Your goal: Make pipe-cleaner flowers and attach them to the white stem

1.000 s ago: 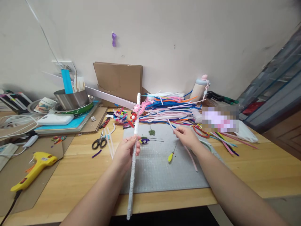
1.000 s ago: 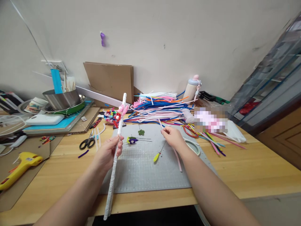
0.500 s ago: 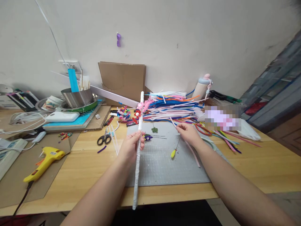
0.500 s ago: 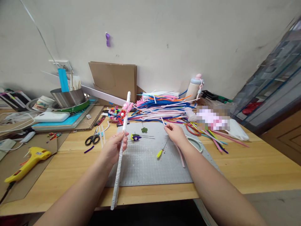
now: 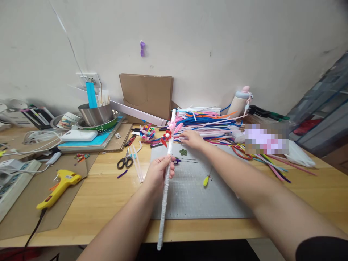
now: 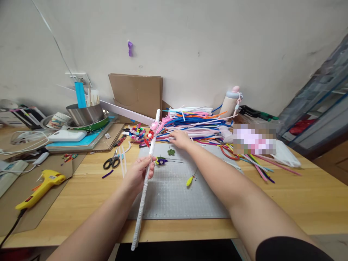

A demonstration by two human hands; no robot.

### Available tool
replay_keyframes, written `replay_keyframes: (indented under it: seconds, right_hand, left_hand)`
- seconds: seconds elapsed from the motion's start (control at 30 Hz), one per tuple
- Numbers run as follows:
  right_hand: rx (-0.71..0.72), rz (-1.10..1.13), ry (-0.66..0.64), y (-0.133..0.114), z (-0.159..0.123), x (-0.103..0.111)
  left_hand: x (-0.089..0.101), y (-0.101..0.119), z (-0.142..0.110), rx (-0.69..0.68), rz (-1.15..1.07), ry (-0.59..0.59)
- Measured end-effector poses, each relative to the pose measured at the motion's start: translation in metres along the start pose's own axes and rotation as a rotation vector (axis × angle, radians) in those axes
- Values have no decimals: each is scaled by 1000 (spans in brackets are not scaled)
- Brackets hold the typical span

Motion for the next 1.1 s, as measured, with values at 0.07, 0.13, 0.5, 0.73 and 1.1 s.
replay_keyframes:
  seconds: [0.07, 0.13, 0.5, 0.73, 1.1]
  right_hand:
    - [2, 32, 17, 0, 4, -4]
    - [2, 91, 51, 0, 7, -3]
    - [27, 642, 443, 4, 22, 91]
    - [62, 675, 704, 1, 2, 157]
    - [-33, 712, 1014, -10, -65, 248]
  left_hand:
    - [-1, -1, 0, 6, 4, -1]
    - [-2, -2, -1, 11, 3, -5]
    - [-7, -3, -5, 29, 7, -41]
    - [-7, -3, -5, 38, 6, -42]
    - [-7, -5, -4, 33, 10, -52]
Point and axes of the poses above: each hand's wrist, its own z-axis towards the middle knuckle, its own x-axis out of the back of the hand, y = z × x, the point moved 5 cm from there along z, towards the middle knuckle, and after that the axes turned 14 degrees about -y, right-handed, at the moved point
